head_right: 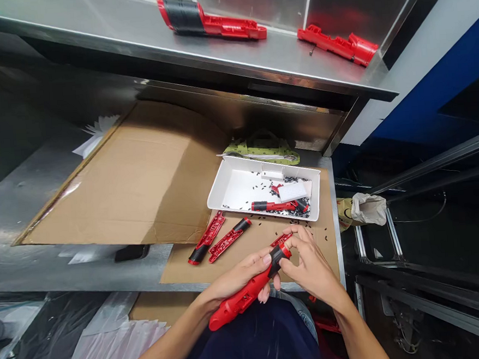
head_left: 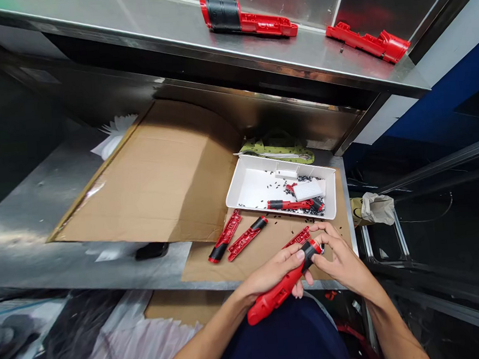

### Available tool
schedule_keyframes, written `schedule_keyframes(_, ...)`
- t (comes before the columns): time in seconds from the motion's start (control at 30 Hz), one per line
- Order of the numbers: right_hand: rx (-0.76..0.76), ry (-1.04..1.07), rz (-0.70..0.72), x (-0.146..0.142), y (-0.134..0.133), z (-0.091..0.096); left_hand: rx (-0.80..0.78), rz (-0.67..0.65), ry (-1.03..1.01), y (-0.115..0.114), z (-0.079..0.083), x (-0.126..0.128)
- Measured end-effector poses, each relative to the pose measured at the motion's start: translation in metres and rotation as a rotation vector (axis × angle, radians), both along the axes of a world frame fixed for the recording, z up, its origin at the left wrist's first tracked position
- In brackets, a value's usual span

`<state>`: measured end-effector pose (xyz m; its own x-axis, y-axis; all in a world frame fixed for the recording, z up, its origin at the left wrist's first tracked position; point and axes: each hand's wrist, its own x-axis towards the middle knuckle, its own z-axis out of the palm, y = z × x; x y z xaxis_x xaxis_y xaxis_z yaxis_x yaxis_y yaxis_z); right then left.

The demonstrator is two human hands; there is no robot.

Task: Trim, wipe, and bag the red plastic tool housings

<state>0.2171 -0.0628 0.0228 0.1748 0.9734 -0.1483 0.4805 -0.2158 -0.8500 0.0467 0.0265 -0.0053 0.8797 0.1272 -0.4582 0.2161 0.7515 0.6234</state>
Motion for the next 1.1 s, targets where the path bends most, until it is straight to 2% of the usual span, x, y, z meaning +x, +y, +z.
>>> schedule_keyframes(0.1, -0.038, 0.144, 0.082, 0.012, -0.006, 0.006, -0.080, -0.066, -0.033, 0.007, -0.007, -0.007)
schedule_keyframes(0.23, 0.021, 0.079, -0.152, 0.021, -0.013, 0.015, -0.155, -0.116, -0.110, 0.012, -0.019, -0.016)
schedule_keyframes(0.3, 0.049, 0.062, -0.193, 0.017, -0.015, 0.018, -0.180, -0.137, -0.143, 0.014, -0.021, -0.018)
schedule_keyframes(0.53, -0.010, 0.097, 0.029, -0.013, -0.012, 0.015, -0.112, -0.123, -0.114, 0.017, -0.009, -0.014)
schedule_keyframes(0.63, -0.040, 0.106, 0.056, -0.016, -0.007, 0.016, -0.089, -0.149, -0.096, 0.017, -0.006, -0.010)
schedule_keyframes(0.77, 0.011, 0.214, -0.032, -0.011, -0.005, 0.021, -0.035, -0.207, -0.078, 0.019, -0.007, 0.000)
schedule_keyframes(1.0, 0.182, 0.359, -0.396, -0.008, -0.016, 0.017, 0.163, -0.268, 0.046, 0.025, -0.007, 0.025)
schedule_keyframes(1.1, 0.187, 0.458, -0.414, -0.008, -0.024, 0.012, 0.171, -0.320, 0.032, 0.023, -0.008, 0.033)
